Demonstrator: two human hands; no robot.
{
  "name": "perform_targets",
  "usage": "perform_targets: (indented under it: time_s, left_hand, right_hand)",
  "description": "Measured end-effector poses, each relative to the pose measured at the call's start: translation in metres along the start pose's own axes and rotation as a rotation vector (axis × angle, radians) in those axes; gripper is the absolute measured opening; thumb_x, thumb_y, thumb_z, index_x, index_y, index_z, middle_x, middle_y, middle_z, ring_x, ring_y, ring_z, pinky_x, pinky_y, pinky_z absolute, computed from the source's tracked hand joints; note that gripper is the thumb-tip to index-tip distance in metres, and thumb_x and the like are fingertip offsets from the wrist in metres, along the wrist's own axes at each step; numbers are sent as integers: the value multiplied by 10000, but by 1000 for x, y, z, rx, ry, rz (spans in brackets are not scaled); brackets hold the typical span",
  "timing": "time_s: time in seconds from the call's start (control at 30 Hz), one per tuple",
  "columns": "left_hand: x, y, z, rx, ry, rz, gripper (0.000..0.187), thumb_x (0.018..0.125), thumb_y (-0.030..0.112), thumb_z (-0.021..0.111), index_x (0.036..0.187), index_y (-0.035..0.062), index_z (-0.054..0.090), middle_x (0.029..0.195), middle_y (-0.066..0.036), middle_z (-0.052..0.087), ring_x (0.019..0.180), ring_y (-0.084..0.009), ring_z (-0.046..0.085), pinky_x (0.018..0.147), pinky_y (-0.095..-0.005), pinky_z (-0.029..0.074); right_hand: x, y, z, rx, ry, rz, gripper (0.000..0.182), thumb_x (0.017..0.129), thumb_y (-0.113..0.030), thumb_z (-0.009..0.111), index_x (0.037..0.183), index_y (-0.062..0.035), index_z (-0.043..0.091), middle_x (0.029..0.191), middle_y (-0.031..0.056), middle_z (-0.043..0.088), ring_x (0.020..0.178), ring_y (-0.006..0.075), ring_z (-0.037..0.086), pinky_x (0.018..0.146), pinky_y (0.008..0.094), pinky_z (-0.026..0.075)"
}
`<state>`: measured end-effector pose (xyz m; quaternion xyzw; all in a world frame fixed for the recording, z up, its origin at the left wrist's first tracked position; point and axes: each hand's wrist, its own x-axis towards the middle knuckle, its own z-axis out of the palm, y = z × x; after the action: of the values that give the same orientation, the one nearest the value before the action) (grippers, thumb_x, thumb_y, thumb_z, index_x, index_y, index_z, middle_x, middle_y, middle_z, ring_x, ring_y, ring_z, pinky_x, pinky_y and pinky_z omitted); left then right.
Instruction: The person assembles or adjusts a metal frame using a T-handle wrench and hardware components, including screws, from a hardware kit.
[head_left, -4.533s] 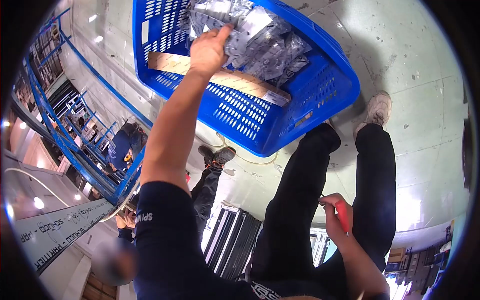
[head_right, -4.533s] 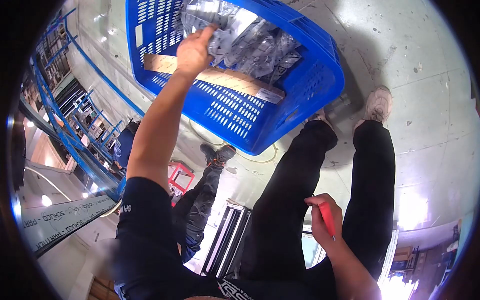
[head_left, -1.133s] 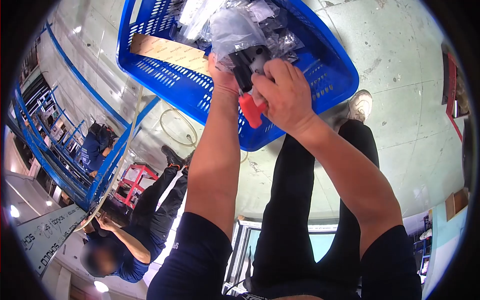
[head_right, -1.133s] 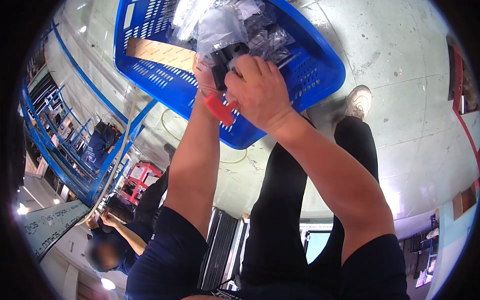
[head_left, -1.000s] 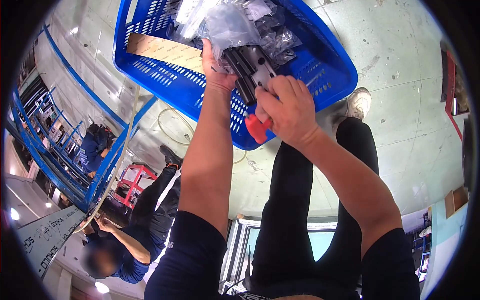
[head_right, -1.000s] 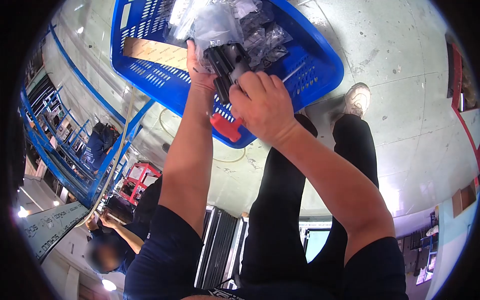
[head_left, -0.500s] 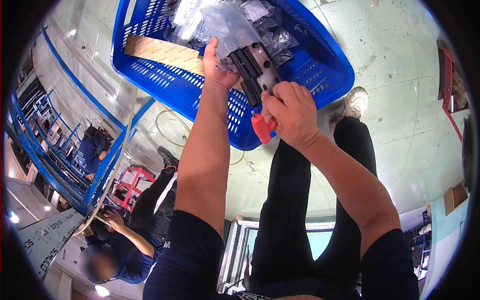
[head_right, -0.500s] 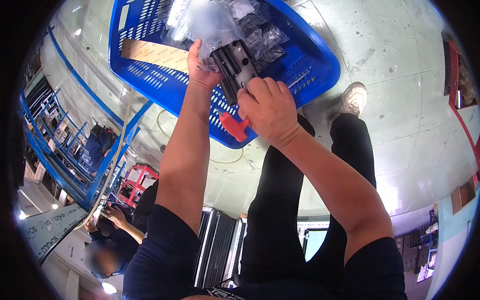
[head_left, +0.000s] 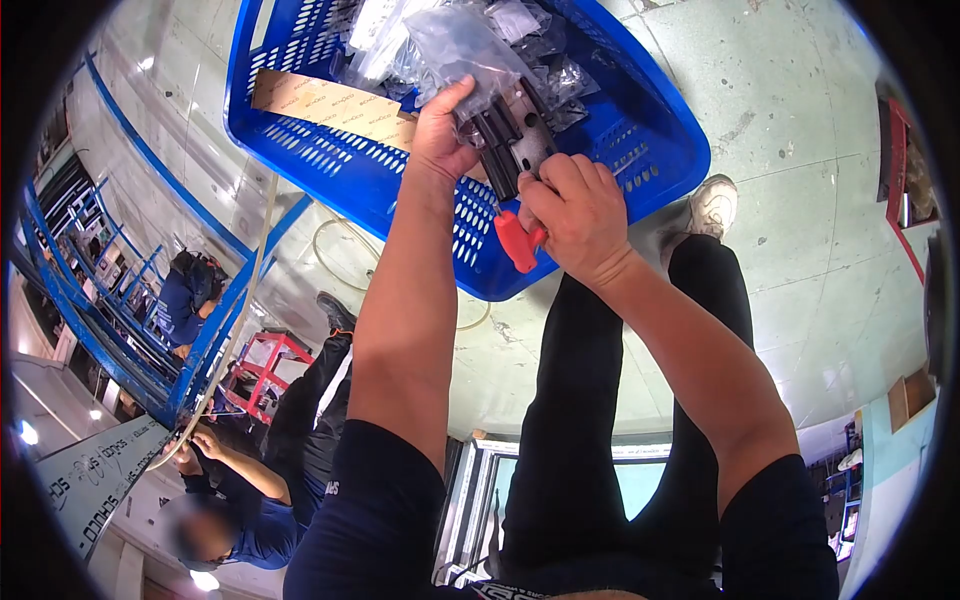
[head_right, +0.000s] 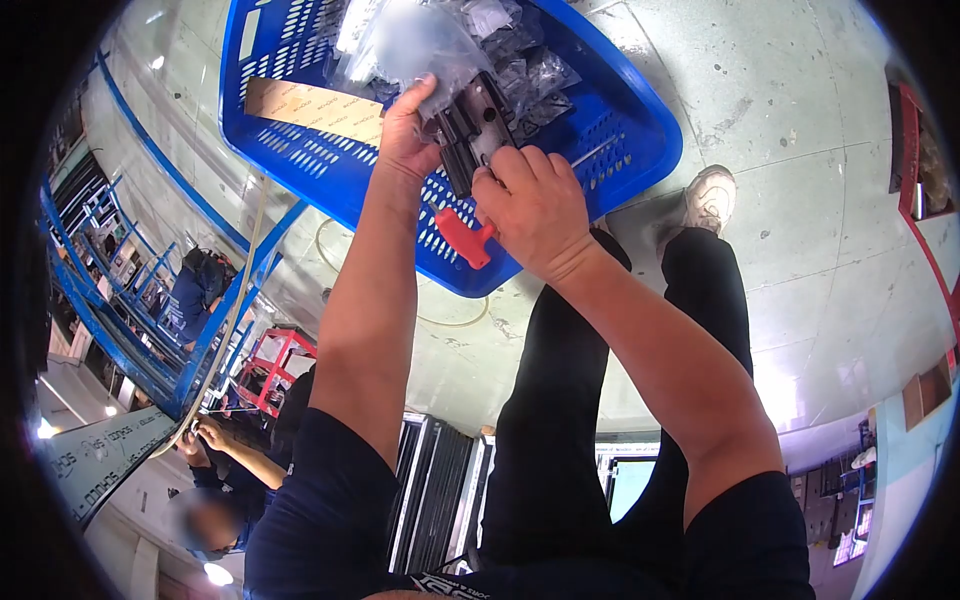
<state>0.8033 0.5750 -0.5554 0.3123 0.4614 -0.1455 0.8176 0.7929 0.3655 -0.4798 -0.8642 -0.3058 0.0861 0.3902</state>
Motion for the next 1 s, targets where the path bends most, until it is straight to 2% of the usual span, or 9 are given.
perform_targets:
  time_s: [0.33, 0.43, 0.53, 0.6, 0.67, 0.73, 0.83, 0.97, 1.0]
  left_hand:
    - [7, 4, -10, 21, 3, -132, 388, 902, 246, 616, 1184, -19, 585, 1058, -180, 699, 902, -315, 704, 868, -468, 577]
    - [5, 3, -5, 13, 5, -123, 381, 911, 262, 619, 1173, -14, 598, 1029, -163, 710, 876, -302, 715, 829, -443, 593]
    - [4, 5, -2, 14, 29, -116, 390, 909, 260, 622, 1187, -11, 592, 1025, -161, 711, 870, -304, 715, 832, -444, 593]
    - [4, 5, -3, 90, 67, -93, 386, 910, 258, 605, 1183, -13, 585, 1085, -177, 694, 917, -313, 701, 878, -464, 573]
    - [5, 4, -3, 66, 53, -92, 384, 915, 263, 602, 1184, -10, 585, 1093, -172, 691, 929, -314, 697, 882, -464, 569]
    - [2, 5, 0, 41, 43, -90, 383, 920, 268, 599, 1186, -7, 585, 1101, -168, 688, 942, -316, 692, 886, -464, 566]
    - [-1, 5, 2, -48, 33, -51, 385, 928, 276, 591, 1196, -1, 582, 1119, -163, 682, 963, -317, 686, 890, -462, 563]
    - [5, 3, -5, 16, 56, -53, 424, 948, 313, 585, 1242, 8, 559, 1149, -171, 674, 1006, -323, 675, 911, -476, 553]
    - [5, 3, -5, 46, 69, -63, 440, 955, 328, 584, 1261, 14, 550, 1160, -172, 672, 1027, -323, 669, 920, -480, 549]
  right_hand:
    - [4, 1, -6, 198, -34, 109, 361, 686, -67, 731, 1038, -119, 669, 849, 46, 518, 784, 250, 572, 681, 378, 463]
    - [17, 4, -9, 321, -14, 602, 474, 782, -201, 742, 1215, -113, 571, 1097, 145, 611, 1020, 381, 643, 845, 463, 517]
    - [40, 29, 6, 266, -108, 810, 487, 811, -256, 747, 1222, -60, 577, 1133, 186, 657, 1048, 387, 644, 863, 459, 520]
    - [53, 47, 11, 282, -185, 852, 455, 824, -303, 752, 1147, -3, 640, 1079, 214, 696, 1014, 374, 666, 872, 436, 518]
    - [64, 64, 19, 541, -480, 872, 390, 864, -283, 743, 1109, 8, 658, 825, 73, 697, 798, 234, 676, 750, 374, 521]
    - [74, 66, 15, 600, -476, 905, 306, 902, -287, 707, 1020, -6, 680, 784, 33, 678, 672, 155, 618, 615, 347, 488]
    - [86, 68, 5, 670, -670, 1096, 219, 967, -269, 615, 939, -58, 667, 713, 8, 606, 492, 55, 371, 443, 253, 252]
    - [85, 69, 1, 747, -719, 1138, 248, 956, -307, 632, 960, -62, 670, 713, 1, 600, 490, 54, 364, 442, 247, 244]
    - [86, 65, -2, 702, -700, 1088, 280, 941, -321, 647, 989, -47, 684, 753, 25, 632, 527, 79, 438, 475, 265, 315]
